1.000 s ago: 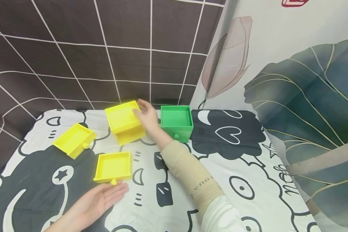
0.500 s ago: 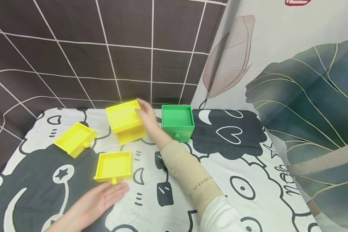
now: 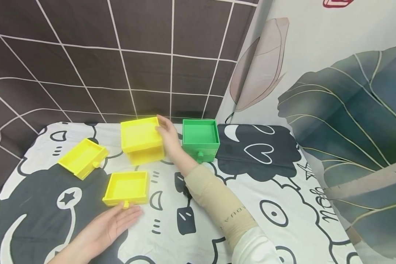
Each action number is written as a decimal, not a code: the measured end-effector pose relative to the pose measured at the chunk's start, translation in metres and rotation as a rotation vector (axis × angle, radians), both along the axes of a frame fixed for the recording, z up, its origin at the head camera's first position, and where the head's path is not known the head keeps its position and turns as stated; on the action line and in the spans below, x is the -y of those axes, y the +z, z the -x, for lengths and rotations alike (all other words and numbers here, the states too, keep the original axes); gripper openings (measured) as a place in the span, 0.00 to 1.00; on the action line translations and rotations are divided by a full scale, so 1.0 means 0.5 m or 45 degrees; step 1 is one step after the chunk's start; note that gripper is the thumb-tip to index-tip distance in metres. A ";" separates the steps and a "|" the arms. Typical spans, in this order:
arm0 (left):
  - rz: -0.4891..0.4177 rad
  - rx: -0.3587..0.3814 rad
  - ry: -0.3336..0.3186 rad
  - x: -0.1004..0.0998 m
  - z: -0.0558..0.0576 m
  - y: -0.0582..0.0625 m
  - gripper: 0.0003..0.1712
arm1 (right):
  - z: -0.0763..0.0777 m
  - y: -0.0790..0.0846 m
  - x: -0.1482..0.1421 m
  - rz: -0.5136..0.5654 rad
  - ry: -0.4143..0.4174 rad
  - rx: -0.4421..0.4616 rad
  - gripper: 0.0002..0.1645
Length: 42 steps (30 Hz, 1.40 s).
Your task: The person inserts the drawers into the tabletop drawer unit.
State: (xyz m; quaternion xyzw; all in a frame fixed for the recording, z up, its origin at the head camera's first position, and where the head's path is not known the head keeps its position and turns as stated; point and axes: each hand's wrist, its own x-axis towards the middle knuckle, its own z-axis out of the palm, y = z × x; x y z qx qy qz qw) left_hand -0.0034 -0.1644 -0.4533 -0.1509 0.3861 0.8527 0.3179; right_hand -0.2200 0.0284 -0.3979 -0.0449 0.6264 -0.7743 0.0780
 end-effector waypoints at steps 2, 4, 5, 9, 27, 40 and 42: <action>0.009 -0.004 0.002 0.001 0.002 0.001 0.15 | -0.007 0.000 -0.002 0.005 0.006 -0.009 0.31; 0.028 0.002 0.009 0.001 0.004 0.003 0.15 | -0.012 0.000 -0.005 0.003 0.008 -0.022 0.32; 0.039 0.009 0.014 0.001 0.006 0.004 0.14 | -0.014 -0.002 -0.007 -0.001 0.008 -0.028 0.32; 0.068 0.034 0.035 0.000 0.012 0.009 0.15 | -0.021 -0.011 -0.015 -0.015 0.010 -0.048 0.33; 0.150 -0.008 0.036 -0.018 0.040 0.033 0.29 | -0.038 -0.030 -0.023 -0.032 0.002 -0.099 0.35; 0.196 -0.014 0.066 -0.050 0.069 0.074 0.21 | -0.047 -0.024 -0.019 -0.050 -0.011 -0.116 0.35; 0.193 -0.017 0.061 -0.053 0.072 0.078 0.21 | -0.047 -0.024 -0.019 -0.050 -0.013 -0.123 0.35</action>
